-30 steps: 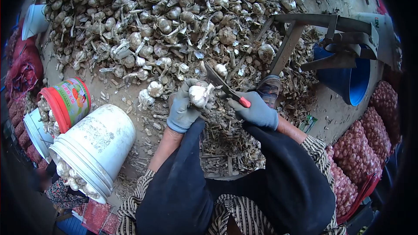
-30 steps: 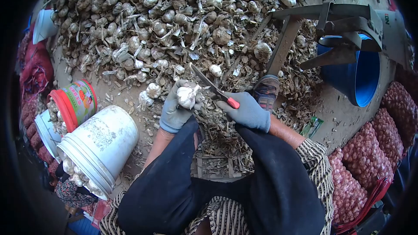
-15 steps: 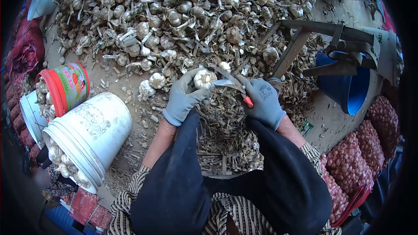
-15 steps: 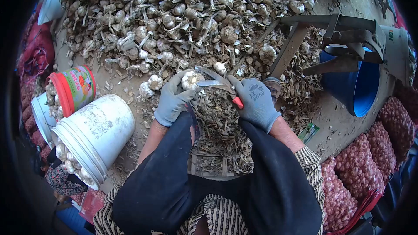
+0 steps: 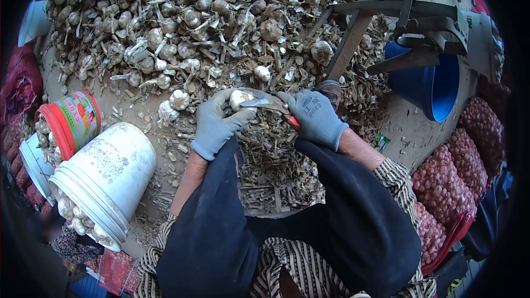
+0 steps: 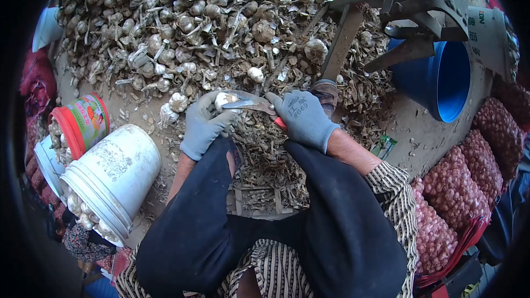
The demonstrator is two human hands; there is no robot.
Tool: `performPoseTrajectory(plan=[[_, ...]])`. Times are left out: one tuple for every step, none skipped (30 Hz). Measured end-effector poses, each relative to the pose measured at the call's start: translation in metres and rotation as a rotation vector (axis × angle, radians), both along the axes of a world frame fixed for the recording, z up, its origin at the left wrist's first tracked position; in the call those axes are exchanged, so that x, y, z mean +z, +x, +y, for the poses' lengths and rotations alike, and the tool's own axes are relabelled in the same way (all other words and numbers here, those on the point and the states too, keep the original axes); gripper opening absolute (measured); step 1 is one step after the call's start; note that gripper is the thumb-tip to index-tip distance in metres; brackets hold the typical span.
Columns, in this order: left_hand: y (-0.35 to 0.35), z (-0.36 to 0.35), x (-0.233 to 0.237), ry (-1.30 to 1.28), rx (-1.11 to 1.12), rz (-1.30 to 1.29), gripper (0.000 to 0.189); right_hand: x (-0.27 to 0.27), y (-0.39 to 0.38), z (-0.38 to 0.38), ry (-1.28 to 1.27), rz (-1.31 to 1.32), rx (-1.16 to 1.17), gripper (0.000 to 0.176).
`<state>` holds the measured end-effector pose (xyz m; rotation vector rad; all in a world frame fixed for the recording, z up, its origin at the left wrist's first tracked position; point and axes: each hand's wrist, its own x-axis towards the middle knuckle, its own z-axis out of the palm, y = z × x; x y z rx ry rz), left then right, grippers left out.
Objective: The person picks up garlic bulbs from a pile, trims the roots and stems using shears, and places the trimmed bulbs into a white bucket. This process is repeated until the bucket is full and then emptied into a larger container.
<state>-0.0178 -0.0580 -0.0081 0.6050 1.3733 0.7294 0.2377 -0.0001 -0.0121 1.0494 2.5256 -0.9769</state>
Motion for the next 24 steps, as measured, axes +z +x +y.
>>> performPoseTrajectory(plan=[[0.002,0.0,0.002,0.003,0.002,0.01,0.043,-0.002,0.001,0.0,-0.02,-0.01,0.0,0.061],[0.002,-0.001,0.0,-0.007,-0.008,0.002,0.043,-0.004,0.003,-0.001,-0.03,-0.018,-0.009,0.061],[0.0,-0.001,-0.003,-0.035,0.015,-0.071,0.042,-0.005,0.005,-0.003,-0.043,0.013,-0.037,0.066],[-0.002,-0.003,-0.005,-0.063,0.039,-0.146,0.041,-0.006,0.007,-0.005,-0.055,0.043,-0.065,0.072],[-0.006,-0.006,-0.01,-0.062,0.024,-0.236,0.048,-0.007,0.009,-0.007,-0.106,0.039,-0.111,0.072],[-0.004,-0.008,-0.01,-0.067,0.025,-0.236,0.048,-0.01,0.013,-0.012,-0.11,0.039,-0.11,0.072],[-0.001,-0.008,-0.01,-0.019,0.066,-0.374,0.054,-0.018,0.016,-0.016,-0.132,0.104,-0.156,0.065],[-0.001,-0.008,-0.01,0.032,0.109,-0.507,0.06,-0.027,0.017,-0.019,-0.153,0.174,-0.197,0.059],[-0.004,-0.008,-0.013,0.049,0.091,-0.527,0.075,-0.033,0.016,-0.025,-0.116,0.296,-0.328,0.05],[-0.005,-0.008,-0.013,0.065,0.105,-0.511,0.075,-0.037,0.017,-0.027,-0.111,0.312,-0.308,0.05],[-0.004,-0.009,-0.011,0.089,0.184,-0.527,0.079,-0.039,0.019,-0.028,-0.1,0.337,-0.431,0.044],[-0.009,-0.011,-0.007,0.119,0.266,-0.533,0.083,-0.044,0.021,-0.028,-0.095,0.373,-0.548,0.039],[-0.019,-0.013,-0.003,0.121,0.259,-0.608,0.088,-0.054,0.026,-0.032,-0.267,0.382,-0.635,0.036],[-0.024,-0.022,0.002,0.115,0.315,-0.598,0.086,-0.062,0.032,-0.035,-0.446,0.387,-0.708,0.034],[-0.033,-0.034,0.01,0.097,0.405,-0.675,0.086,-0.061,0.032,-0.037,-0.548,0.426,-0.836,0.034],[-0.042,-0.049,0.018,0.087,0.495,-0.752,0.086,-0.061,0.033,-0.041,-0.659,0.456,-0.956,0.033],[-0.05,-0.065,0.023,0.106,0.633,-0.815,0.085,-0.074,0.043,-0.045,-0.737,0.496,-1.046,0.033],[-0.06,-0.067,0.052,0.22,0.669,-0.895,0.084,-0.088,0.048,-0.047,-0.815,0.525,-1.14,0.034],[-0.073,-0.075,0.071,0.369,0.722,-0.935,0.078,-0.085,0.042,-0.044,-0.836,0.575,-1.182,0.029],[-0.086,-0.086,0.089,0.513,0.763,-0.986,0.073,-0.08,0.041,-0.042,-0.85,0.619,-1.236,0.032],[-0.102,-0.101,0.109,0.626,0.796,-0.97,0.066,-0.127,0.061,-0.046,-0.874,0.636,-1.286,0.032],[-0.118,-0.116,0.129,0.738,0.826,-0.957,0.059,-0.138,0.061,-0.044,-0.863,0.654,-1.265,0.032],[-0.132,-0.133,0.148,0.834,0.87,-0.932,0.055,-0.141,0.058,-0.041,-0.847,0.613,-1.306,0.031],[-0.146,-0.15,0.164,0.93,0.919,-0.902,0.05,-0.144,0.054,-0.039,-0.833,0.57,-1.344,0.033]])
